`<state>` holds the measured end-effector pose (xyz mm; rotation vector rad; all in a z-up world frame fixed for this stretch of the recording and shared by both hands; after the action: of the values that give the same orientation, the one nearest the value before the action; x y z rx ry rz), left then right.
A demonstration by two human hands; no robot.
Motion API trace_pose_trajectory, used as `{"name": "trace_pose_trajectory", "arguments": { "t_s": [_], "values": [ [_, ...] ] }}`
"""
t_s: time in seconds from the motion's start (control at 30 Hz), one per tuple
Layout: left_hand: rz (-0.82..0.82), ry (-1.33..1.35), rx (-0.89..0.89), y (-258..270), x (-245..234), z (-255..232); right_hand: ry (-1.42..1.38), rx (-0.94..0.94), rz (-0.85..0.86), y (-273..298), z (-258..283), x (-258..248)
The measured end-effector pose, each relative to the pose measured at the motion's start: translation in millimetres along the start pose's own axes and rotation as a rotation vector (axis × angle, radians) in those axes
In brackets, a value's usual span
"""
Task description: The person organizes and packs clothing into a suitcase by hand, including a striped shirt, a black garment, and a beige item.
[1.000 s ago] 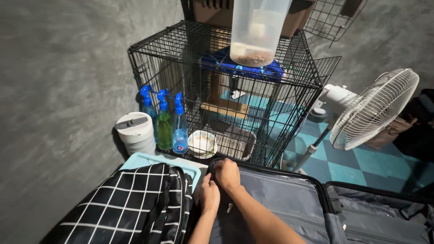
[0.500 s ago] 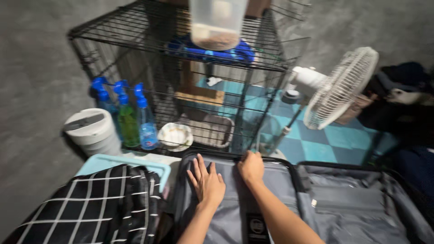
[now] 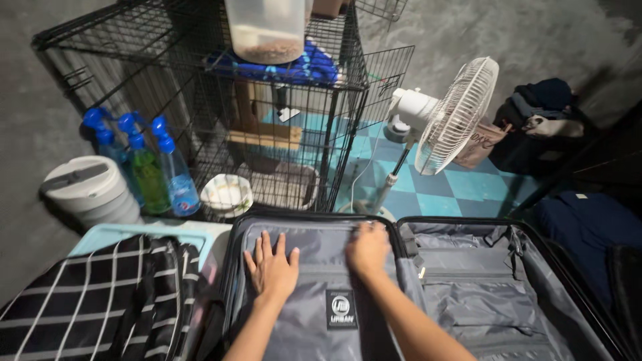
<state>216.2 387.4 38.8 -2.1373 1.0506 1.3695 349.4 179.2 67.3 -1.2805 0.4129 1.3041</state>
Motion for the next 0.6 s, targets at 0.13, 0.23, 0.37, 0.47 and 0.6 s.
{"name": "trace_pose_trajectory", "arguments": {
  "t_s": [0.13, 0.23, 0.37, 0.47, 0.6],
  "values": [
    [0.010, 0.042, -0.039, 24.6, -20.0, 25.4, -0.170, -0.388, 0.311, 43.2, 99.8, 12.2],
    [-0.160, 0.083, -0.052, 42.7, -24.5, 52.3, -0.155, -0.583, 0.389, 82.0, 149.9, 18.7],
    [-0.132, 0.188, -0.068, 63.0, -10.3, 99.3, -0.112, -0.584, 0.484, 110.1, 173.2, 23.6],
    [-0.114, 0.073, -0.029, 85.9, -5.3, 116.8, -0.183, -0.621, 0.510, 118.9, 177.7, 18.2],
    [-0.048, 0.064, -0.086, 107.0, -15.9, 121.2, -0.149, -0.756, 0.510, 147.7, 191.6, 10.8]
  ]
}}
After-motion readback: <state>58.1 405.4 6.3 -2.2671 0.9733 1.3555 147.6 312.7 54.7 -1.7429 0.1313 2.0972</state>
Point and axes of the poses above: each hand's wrist, its own y-axis away from the middle knuckle, its own x-axis out of the palm, z = x × y, the point moved 7 cm from there along -y, towards the middle knuckle, and after that the axes turned 6 degrees about -x, right-handed, at the moved point
